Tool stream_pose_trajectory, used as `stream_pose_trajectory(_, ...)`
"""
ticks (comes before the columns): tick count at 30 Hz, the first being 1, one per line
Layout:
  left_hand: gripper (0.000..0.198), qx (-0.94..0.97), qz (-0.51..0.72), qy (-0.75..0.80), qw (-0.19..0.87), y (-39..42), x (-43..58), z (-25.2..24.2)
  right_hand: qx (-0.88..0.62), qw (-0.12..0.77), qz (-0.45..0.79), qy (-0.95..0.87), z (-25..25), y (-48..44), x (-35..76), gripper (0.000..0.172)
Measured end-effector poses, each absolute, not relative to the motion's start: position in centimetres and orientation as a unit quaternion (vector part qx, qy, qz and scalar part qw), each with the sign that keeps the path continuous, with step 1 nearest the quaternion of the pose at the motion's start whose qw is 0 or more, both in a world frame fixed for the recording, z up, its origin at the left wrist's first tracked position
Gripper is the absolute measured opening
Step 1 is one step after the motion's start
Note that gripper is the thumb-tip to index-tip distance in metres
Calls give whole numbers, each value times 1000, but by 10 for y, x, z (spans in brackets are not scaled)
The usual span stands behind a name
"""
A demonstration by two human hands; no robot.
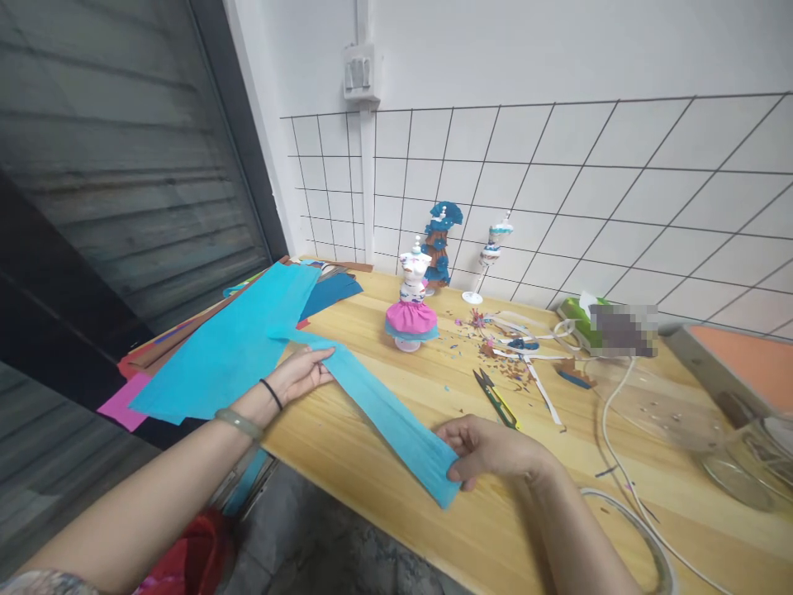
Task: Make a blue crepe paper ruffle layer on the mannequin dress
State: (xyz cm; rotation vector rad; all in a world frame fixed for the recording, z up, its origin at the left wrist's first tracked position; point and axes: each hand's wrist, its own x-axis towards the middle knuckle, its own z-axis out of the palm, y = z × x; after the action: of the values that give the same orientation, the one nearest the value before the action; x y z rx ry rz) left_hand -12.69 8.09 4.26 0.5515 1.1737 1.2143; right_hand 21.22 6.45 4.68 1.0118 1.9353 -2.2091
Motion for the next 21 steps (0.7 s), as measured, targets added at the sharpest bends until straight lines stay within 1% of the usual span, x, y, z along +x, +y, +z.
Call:
stream_pose_trajectory(2, 12, 248, 543, 502, 626, 86, -123, 44, 329, 34, -705, 627, 46, 64, 213, 35)
stream_pose_trajectory(3, 11, 253, 546, 498, 624, 87, -120, 45, 346, 26, -690, 636, 45, 65, 214, 36)
stream_pose_trajectory(4, 10, 260, 547, 494, 624, 88, -118, 46, 376, -1, -661, 649, 44, 67, 216, 37)
stream_pose_trajectory(8, 2, 289, 536, 492, 623, 89, -104, 45, 539, -199, -476, 666, 39, 83, 228, 39)
stream_pose_trajectory(10, 8, 299, 531, 496, 618, 89, -97, 43, 586, -245, -414, 652, 36, 92, 236, 35)
stream_pose_trajectory(12, 13, 307, 531, 495, 615, 90, -91, 41, 613, -258, -379, 643, 34, 97, 244, 32)
stream_pose_trajectory(16, 20, 325, 535, 487, 610, 94, -86, 40, 652, -238, -331, 640, 32, 97, 255, 32)
stream_pose_trajectory(21, 24, 322, 542, 493, 599, 103, -86, 37, 727, -212, -203, 621, 32, 99, 262, 36)
